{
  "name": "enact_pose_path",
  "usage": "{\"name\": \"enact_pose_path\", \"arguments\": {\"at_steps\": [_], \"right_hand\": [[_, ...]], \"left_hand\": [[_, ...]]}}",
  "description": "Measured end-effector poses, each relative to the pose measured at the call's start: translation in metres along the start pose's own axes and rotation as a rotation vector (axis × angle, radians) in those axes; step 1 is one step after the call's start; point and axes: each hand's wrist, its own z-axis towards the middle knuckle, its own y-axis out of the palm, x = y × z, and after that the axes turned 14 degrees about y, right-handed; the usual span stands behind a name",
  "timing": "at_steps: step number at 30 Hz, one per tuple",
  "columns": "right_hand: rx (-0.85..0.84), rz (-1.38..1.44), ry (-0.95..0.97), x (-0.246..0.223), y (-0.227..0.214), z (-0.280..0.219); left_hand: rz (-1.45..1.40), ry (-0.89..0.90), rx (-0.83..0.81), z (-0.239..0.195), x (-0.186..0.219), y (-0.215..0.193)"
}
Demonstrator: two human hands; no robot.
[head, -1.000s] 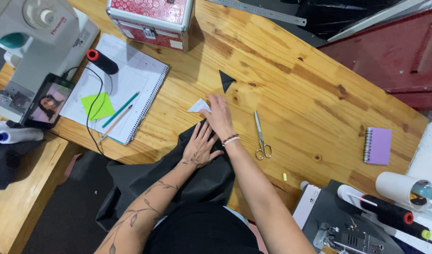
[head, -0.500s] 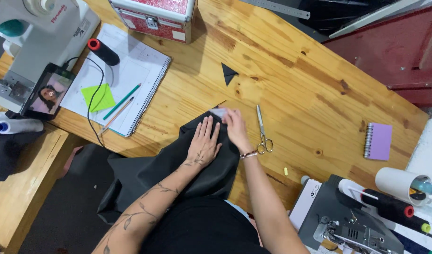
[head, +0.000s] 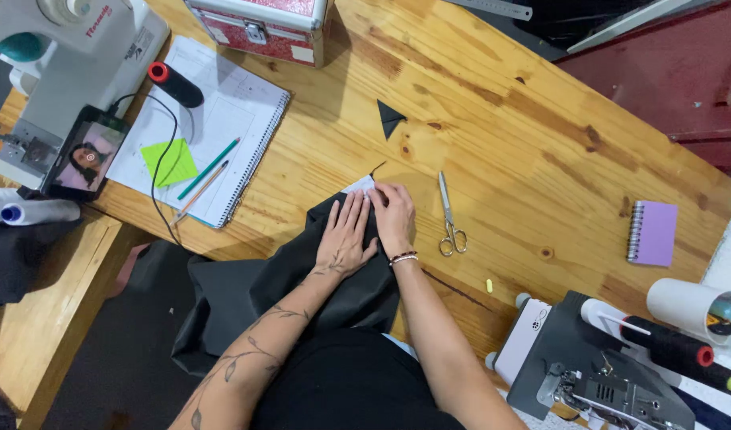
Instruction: Cutting small triangular pieces of fabric using a template and scissors
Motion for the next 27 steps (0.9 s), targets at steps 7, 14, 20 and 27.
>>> {"name": "enact_pose_path", "arguments": {"at_steps": [7,14,20,27], "right_hand": [[0.017,-0.023,-0.083,0.017,0.011,0.000],[-0.001,0.009,0.029,0.015,0.010,0.002],[0.019,0.015,0.024,0.016,0.013,0.003],[0.030,0.035,0.016,0.014,0.012,0.001]], "left_hand": [[-0.037,-0.002,0.016,0.001,0.000,-0.004],[-0.032,-0.017,0.009,0.000,-0.002,0.001],[-0.051,-0.015,0.018,-0.001,-0.003,0.003],[-0.033,-0.018,0.017,0.001,-0.003,0.000]]}}
